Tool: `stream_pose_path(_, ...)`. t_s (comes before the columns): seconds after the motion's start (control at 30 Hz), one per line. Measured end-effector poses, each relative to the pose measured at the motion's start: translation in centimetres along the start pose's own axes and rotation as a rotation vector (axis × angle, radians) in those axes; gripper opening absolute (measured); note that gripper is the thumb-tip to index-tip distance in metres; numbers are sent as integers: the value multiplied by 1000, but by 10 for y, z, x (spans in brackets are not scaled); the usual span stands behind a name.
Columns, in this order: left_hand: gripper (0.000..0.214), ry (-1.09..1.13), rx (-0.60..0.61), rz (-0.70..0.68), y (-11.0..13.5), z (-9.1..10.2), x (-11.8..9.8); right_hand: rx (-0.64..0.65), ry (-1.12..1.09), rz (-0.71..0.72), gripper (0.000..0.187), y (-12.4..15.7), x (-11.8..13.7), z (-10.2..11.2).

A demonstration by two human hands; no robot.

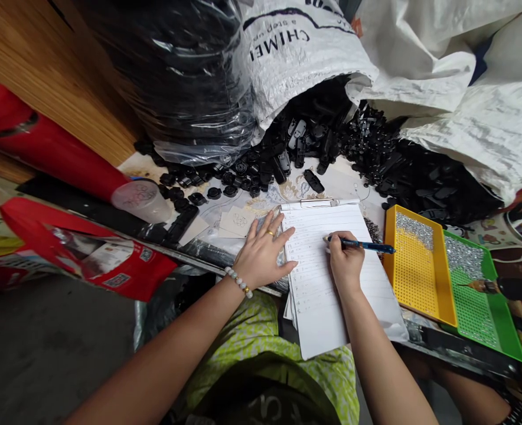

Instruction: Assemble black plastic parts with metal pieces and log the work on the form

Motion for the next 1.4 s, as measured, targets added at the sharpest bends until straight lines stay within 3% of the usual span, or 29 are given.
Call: stream_pose_path(1.4, 66, 12, 6, -2, 0, -1, 1, -28, 14, -63, 15, -1, -1, 2)
Point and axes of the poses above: each hand's wrist, its own y-axis away from the middle knuckle, its own z-axis out of the back of the hand, x = y × z, the point moved 7 cm from there along -y, towards the middle knuckle, and after that the axes turned 7 degrees about -z, right-handed, at the moved point
